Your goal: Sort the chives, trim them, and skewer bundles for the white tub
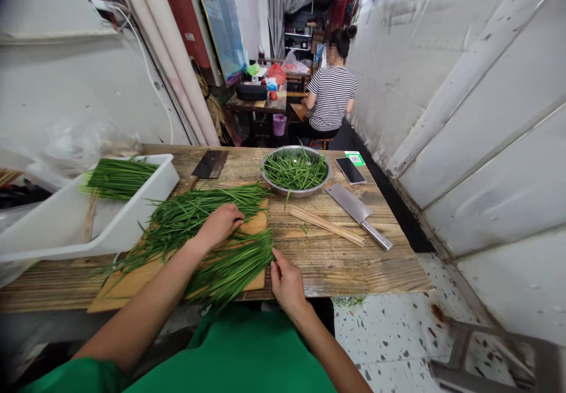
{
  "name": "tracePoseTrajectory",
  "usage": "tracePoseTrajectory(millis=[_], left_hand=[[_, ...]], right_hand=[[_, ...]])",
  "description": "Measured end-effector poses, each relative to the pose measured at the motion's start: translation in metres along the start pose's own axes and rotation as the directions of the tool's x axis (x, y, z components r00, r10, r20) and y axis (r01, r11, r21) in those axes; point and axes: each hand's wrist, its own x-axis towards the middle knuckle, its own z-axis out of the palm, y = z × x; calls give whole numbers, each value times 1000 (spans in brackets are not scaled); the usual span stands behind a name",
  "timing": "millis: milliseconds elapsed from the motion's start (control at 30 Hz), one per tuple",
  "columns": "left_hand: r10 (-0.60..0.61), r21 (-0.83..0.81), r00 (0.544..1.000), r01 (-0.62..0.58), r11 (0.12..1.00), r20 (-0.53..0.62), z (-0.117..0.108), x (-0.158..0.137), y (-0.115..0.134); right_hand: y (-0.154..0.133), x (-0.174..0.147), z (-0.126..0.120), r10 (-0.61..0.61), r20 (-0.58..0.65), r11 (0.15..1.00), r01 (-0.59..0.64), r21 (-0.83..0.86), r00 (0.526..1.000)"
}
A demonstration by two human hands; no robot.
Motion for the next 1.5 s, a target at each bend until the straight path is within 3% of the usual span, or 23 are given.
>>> tracePoseTrajectory(millis=[133,300,500,633,800,967,1100,1500], left_hand=[[-14,36,1000,14,999,-13,0,-1,7],[7,-50,1000,-7,999,-1,-3,-3,17],[-60,-16,998,60,998,23,6,-3,8],[-36,16,999,36,999,-4,0,-4,12],[-41,-186,999,38,982,-13,-7,-6,29],[-88,-389,996,93,917,30,9,-8,39],[-110,-403,994,105,909,10,18,-8,40],[-141,-479,990,138,867,30,17,-6,44]], right_hand=[[-1,1,-1,-3,2,1000,3,-10,1000],[0,0,-1,3,6,1000,-3,-8,1000],[1,0,0,11,5,1000,-10,-6,1000],[1,0,-1,10,12,1000,-9,-19,1000],[1,-1,-1,7,4,1000,-7,-19,1000],[1,-1,-2,14,10,1000,-14,-26,1000],[2,-1,-2,33,21,999,-33,-20,999],[1,0,-2,11,16,1000,-10,-28,1000]])
